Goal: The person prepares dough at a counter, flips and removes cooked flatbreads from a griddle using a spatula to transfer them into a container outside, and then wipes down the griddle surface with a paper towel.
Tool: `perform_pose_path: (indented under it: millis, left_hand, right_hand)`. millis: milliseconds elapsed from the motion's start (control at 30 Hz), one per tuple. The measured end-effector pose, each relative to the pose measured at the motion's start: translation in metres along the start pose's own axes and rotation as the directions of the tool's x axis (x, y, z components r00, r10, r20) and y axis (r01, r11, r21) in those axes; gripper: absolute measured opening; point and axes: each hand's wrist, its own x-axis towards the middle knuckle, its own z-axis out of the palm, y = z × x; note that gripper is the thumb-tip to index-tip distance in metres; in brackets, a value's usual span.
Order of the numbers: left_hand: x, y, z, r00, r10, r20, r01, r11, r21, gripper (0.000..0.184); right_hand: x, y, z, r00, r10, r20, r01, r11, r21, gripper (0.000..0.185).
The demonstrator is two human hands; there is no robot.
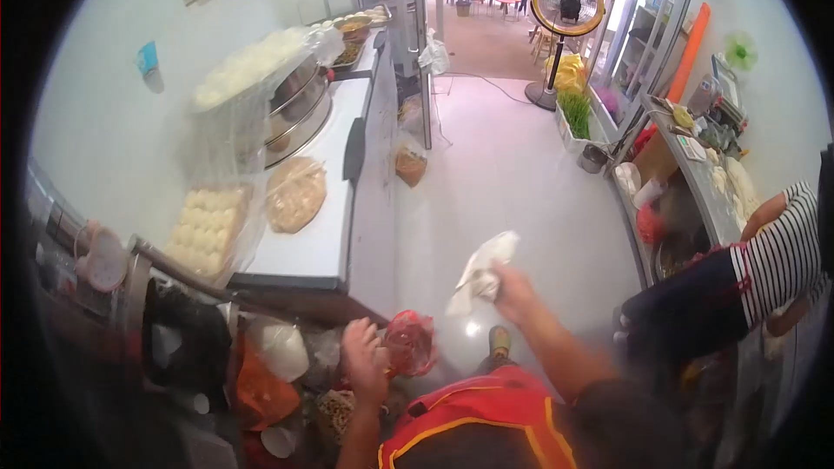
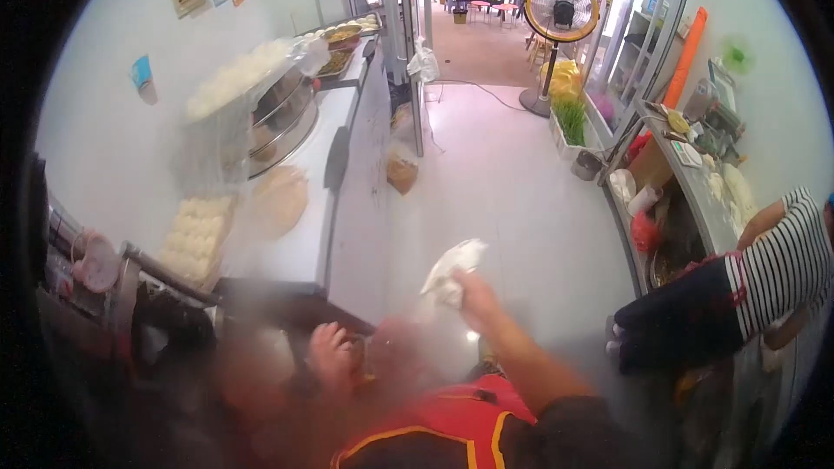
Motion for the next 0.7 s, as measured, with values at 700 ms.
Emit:
perform_pose_path:
  millis: [700]
  left_hand:
    - [0.307,-0.145,0.406,0.453,-0.603,0.657,0.775,0.63,0.045,0.04]
  right_hand:
    - [0.225,-0.254,-0.156,0.897,-0.35,0.27,0.346,0.176,-0.922,0.033]
